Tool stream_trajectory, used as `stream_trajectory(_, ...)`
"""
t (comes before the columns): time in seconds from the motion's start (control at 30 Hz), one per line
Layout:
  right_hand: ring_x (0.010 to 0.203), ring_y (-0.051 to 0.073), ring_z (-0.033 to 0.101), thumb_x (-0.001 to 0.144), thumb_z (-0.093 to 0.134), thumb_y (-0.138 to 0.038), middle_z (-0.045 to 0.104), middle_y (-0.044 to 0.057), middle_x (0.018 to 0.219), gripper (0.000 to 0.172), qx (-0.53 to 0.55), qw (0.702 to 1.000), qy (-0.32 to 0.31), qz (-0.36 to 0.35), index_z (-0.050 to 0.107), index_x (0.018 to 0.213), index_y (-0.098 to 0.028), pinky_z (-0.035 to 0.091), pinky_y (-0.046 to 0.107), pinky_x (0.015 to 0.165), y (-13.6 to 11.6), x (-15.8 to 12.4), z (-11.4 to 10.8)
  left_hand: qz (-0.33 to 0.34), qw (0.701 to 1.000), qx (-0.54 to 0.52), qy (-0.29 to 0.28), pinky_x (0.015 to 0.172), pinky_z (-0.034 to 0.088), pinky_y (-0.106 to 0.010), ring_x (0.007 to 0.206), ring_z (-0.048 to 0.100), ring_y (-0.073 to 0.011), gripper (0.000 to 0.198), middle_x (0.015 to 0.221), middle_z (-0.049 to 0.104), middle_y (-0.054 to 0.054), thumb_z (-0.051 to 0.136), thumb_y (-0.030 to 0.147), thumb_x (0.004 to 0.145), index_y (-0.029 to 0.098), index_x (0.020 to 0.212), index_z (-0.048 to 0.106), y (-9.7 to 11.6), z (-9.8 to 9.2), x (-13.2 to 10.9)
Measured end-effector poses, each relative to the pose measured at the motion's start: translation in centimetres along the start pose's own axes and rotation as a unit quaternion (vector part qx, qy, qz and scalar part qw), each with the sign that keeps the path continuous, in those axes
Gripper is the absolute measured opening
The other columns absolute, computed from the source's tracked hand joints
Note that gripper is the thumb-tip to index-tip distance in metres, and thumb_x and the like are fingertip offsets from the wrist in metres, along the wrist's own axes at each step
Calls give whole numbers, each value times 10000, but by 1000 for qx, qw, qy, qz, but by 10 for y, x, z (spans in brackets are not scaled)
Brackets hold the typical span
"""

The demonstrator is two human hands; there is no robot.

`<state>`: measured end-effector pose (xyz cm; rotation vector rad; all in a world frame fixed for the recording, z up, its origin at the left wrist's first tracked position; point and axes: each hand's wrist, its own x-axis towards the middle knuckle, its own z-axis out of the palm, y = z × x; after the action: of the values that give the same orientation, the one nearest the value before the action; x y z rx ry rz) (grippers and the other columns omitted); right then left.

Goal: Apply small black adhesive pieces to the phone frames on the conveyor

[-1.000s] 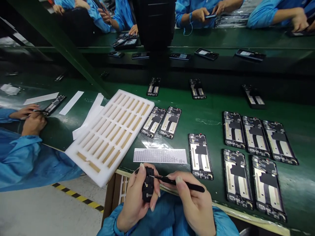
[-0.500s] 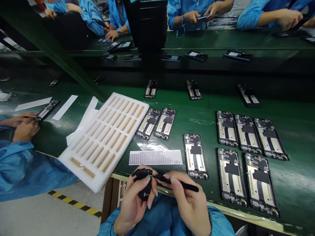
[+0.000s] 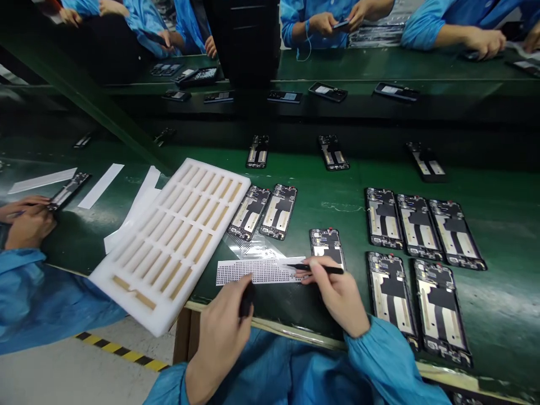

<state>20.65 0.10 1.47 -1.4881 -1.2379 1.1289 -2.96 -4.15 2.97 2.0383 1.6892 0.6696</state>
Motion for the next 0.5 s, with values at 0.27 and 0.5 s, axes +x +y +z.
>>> stream_trajectory(0.27,700,218,769,952,585,-575,789,74,852,397,-11,998,-58,-18,730,924,-206,667,325,675,29,10,16,114,937,305,-130,749,605,-374,941,644,-237,688,1581,463,-80,511,-30,786,200,1434,550,11,30,18)
stream_trajectory(0.5,776,216,777,1000,535,-503,789,87,938,361,-46,995,-82,-45,735,981,-202,659,317,727,31,8,10,115,930,313,-155,760,612,-386,950,637,-249,799,1580,464,-60,527,-39,726,191,1491,495,4,35,20)
